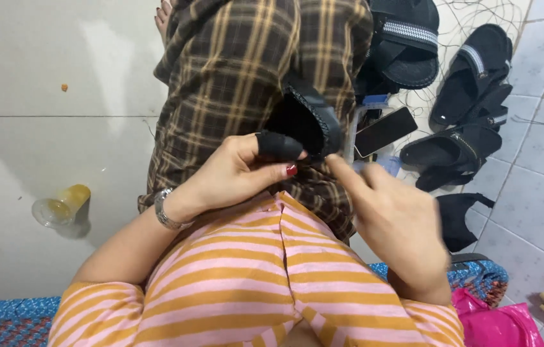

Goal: Hand-sewing the sole and upper of a sandal together using a needle and thread.

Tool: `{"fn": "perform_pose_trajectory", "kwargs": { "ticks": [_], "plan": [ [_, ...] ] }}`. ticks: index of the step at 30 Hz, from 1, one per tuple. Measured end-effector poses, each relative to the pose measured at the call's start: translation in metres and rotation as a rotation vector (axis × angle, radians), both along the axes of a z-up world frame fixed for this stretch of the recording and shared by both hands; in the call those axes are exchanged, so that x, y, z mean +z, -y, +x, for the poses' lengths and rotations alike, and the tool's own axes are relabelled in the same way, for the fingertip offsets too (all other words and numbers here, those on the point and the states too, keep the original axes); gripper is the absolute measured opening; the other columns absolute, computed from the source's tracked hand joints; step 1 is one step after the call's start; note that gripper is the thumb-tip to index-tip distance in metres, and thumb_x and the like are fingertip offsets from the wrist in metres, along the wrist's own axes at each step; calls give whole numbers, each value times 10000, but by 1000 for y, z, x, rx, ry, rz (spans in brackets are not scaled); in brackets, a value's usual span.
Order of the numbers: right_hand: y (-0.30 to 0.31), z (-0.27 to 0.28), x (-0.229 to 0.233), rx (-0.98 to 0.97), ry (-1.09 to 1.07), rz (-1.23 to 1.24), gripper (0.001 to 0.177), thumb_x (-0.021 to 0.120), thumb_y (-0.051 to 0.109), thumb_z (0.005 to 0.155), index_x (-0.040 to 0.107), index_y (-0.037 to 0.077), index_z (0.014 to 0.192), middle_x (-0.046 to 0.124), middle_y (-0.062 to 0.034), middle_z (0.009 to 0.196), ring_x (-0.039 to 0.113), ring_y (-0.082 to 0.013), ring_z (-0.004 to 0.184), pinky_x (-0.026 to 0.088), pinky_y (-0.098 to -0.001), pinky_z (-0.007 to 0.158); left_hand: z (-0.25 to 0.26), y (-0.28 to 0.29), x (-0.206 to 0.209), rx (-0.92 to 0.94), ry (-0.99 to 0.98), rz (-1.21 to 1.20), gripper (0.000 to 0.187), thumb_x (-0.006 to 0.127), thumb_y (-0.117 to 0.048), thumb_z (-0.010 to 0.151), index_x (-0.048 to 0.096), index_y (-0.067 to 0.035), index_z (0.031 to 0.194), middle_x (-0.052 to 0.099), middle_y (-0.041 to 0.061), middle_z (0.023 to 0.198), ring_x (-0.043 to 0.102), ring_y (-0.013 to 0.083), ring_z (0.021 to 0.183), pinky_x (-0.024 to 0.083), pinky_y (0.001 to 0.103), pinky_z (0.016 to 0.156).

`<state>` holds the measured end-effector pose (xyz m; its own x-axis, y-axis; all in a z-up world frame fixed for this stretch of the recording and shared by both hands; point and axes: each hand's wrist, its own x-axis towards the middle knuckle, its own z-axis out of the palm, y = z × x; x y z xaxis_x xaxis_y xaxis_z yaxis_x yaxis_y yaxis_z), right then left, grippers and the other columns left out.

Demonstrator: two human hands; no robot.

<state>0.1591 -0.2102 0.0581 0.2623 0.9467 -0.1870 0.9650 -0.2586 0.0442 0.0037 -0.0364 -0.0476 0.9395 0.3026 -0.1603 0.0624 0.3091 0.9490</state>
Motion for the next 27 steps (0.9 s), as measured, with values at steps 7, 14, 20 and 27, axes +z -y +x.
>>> {"fn": "perform_pose_trajectory", "kwargs": {
  "ticks": [7,14,20,27],
  "plan": [
    [12,17,-44,-199,-860,392,375,746,67,862,667,-11,1220,723,-195,1071,734,-394,895,567,-440,744,11,2,-20,124,19,338,312,774,-40,866,679,-31,1163,733,115,982,629,200,602,533,308,557],
    [8,12,-94,-210,-1261,715,148,864,101,766,770,29,855,691,-125,885,681,-247,785,563,-335,721,14,2,-14,162,14,347,302,784,-73,868,685,-39,1151,709,105,922,624,179,578,515,290,525],
    [-5,13,-87,-138,-1271,690,55,759,48,868,732,25,826,721,-145,880,687,-265,741,560,-380,706,17,1,-9,144,-2,332,298,797,-82,857,709,-77,1141,674,83,870,620,167,581,513,283,534],
    [57,70,-115,-217,-1344,586,93,756,35,848,692,8,787,595,-54,603,480,-97,508,412,-249,491,27,13,-19,161,-10,415,293,842,-164,851,713,-63,1094,699,75,868,615,190,579,506,288,536]
  ]
}}
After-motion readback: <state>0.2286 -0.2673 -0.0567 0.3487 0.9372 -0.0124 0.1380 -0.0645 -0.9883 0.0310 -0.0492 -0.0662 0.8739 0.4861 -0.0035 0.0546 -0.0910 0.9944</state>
